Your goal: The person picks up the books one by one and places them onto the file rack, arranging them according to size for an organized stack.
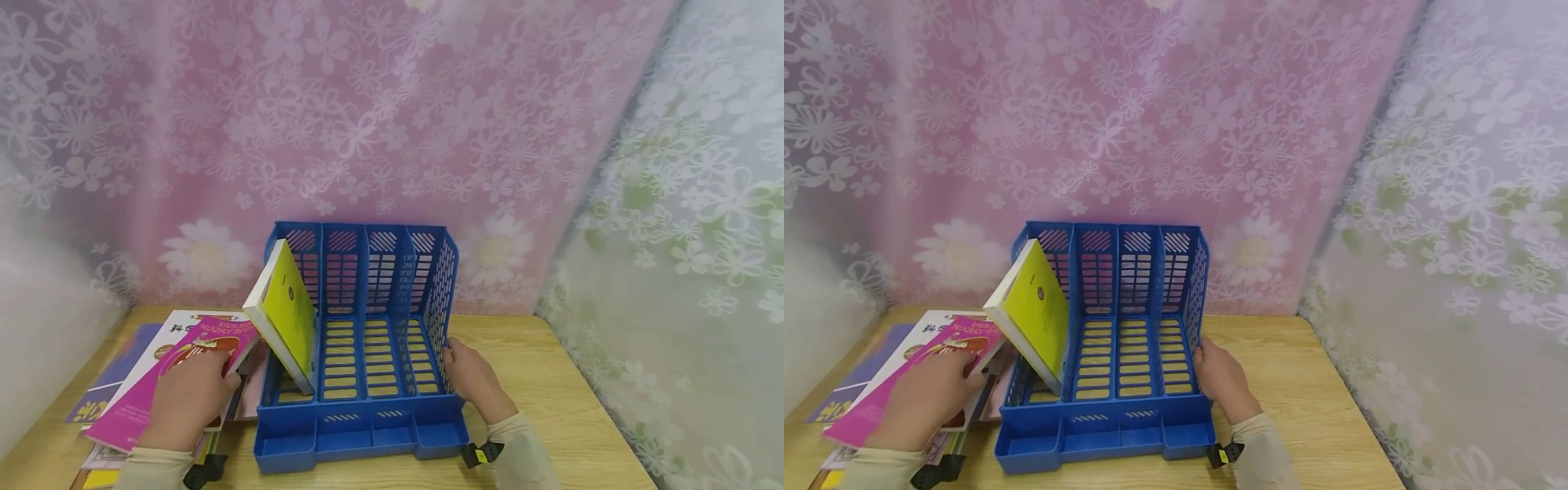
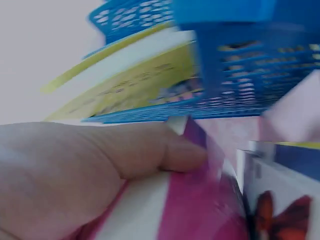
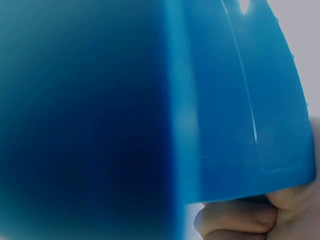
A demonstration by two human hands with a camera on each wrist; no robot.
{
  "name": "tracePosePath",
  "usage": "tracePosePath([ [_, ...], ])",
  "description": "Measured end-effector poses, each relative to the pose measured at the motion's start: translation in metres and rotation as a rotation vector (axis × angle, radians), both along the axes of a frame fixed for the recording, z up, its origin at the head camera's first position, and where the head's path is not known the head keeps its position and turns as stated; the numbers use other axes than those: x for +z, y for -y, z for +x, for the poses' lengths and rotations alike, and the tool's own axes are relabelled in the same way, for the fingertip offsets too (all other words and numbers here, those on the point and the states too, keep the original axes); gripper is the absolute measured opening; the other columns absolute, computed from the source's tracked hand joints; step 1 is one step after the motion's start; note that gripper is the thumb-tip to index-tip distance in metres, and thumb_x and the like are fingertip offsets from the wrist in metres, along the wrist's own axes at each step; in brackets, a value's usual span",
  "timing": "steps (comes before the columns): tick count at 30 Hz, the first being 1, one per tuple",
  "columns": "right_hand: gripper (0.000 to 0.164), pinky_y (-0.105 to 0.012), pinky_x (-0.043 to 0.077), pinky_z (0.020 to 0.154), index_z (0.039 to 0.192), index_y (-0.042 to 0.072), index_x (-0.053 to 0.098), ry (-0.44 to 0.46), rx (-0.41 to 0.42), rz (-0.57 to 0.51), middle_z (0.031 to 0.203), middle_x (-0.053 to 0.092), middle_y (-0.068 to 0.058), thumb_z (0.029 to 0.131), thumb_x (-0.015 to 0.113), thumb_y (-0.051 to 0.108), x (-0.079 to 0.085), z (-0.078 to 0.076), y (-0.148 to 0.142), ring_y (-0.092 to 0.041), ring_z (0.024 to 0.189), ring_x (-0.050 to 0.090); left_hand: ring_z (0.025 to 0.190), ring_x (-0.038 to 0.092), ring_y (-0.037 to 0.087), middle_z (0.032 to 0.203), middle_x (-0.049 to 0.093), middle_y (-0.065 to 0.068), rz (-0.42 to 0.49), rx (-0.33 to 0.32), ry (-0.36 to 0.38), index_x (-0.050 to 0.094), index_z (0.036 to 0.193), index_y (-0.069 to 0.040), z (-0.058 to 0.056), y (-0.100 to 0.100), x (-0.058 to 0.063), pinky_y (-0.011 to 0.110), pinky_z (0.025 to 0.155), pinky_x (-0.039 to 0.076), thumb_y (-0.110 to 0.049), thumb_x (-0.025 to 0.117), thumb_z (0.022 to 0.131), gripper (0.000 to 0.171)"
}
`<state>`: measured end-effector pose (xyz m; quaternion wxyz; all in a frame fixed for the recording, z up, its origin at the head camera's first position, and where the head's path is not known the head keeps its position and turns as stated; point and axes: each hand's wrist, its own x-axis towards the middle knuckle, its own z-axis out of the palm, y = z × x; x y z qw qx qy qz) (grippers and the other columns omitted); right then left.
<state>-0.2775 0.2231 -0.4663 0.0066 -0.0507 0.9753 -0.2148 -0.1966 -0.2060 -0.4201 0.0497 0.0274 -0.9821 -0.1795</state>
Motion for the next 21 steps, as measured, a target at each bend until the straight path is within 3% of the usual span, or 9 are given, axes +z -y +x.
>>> tracePosePath([
  [4, 0.036, -0.053, 0.053, 0.079, 0.134, 0.000, 0.058, 0.003, 0.000, 0.000, 0.104, 0.071, -0.015, 0.112, 0.040, 0.022, 0.000, 0.000, -0.001, -0.029, 0.091, 0.069, 0.059, 0.052, 0.022, 0.065, 0.058, 0.000, 0.057, 0.030, -0.037, 0.062, 0.091, -0.009, 0.007, 0.004, 0.017, 0.039, 0.049, 0.037, -0.020, 0.058, 0.093, 0.012],
  [6, 0.036, -0.051, 0.053, 0.077, 0.133, 0.001, 0.058, 0.012, -0.003, 0.001, 0.098, 0.070, -0.013, 0.112, 0.039, 0.022, 0.000, 0.000, -0.001, -0.027, 0.087, 0.068, 0.058, 0.050, 0.022, 0.063, 0.056, 0.001, 0.078, 0.051, -0.093, 0.067, 0.104, -0.006, 0.012, 0.005, 0.023, 0.037, 0.048, 0.034, -0.023, 0.054, 0.097, 0.022],
  [11, 0.035, -0.049, 0.052, 0.075, 0.132, 0.001, 0.058, 0.019, -0.002, -0.003, 0.092, 0.067, -0.010, 0.112, 0.039, 0.022, 0.001, -0.001, 0.000, -0.024, 0.082, 0.065, 0.057, 0.052, 0.025, 0.064, 0.060, 0.006, 0.230, 0.160, -0.353, 0.069, 0.124, -0.007, 0.015, 0.001, 0.029, 0.036, 0.047, 0.034, -0.033, 0.056, 0.104, 0.036],
  [13, 0.035, -0.050, 0.053, 0.077, 0.132, 0.001, 0.058, 0.016, -0.001, -0.005, 0.095, 0.068, -0.011, 0.112, 0.039, 0.022, 0.001, -0.002, 0.000, -0.025, 0.085, 0.067, 0.060, 0.057, 0.024, 0.068, 0.067, 0.011, 0.314, 0.215, -0.477, 0.072, 0.117, -0.009, 0.012, -0.001, 0.028, 0.033, 0.048, 0.038, -0.035, 0.059, 0.103, 0.031],
  [15, 0.035, -0.051, 0.053, 0.078, 0.132, 0.001, 0.058, 0.013, 0.000, -0.005, 0.098, 0.069, -0.012, 0.112, 0.039, 0.022, 0.001, -0.002, -0.001, -0.027, 0.089, 0.068, 0.065, 0.061, 0.014, 0.075, 0.073, 0.015, 0.408, 0.251, -0.606, 0.074, 0.118, -0.011, 0.008, -0.002, 0.023, 0.025, 0.052, 0.043, -0.032, 0.063, 0.102, 0.029],
  [18, 0.035, -0.052, 0.054, 0.080, 0.132, 0.001, 0.058, 0.010, 0.002, -0.008, 0.103, 0.071, -0.014, 0.112, 0.039, 0.022, 0.000, -0.001, -0.001, -0.029, 0.092, 0.069, 0.073, 0.059, -0.006, 0.090, 0.077, 0.020, 0.509, 0.241, -0.781, 0.076, 0.122, -0.010, 0.001, 0.000, 0.013, 0.010, 0.059, 0.043, -0.023, 0.068, 0.099, 0.027],
  [21, 0.037, -0.055, 0.054, 0.084, 0.134, 0.000, 0.057, 0.008, 0.001, -0.016, 0.110, 0.071, -0.017, 0.112, 0.039, 0.022, 0.000, 0.000, -0.001, -0.033, 0.098, 0.070, 0.077, 0.055, -0.020, 0.096, 0.077, 0.021, 0.567, 0.202, -0.868, 0.076, 0.126, -0.011, -0.006, 0.001, 0.002, 0.003, 0.065, 0.042, -0.017, 0.070, 0.098, 0.029],
])
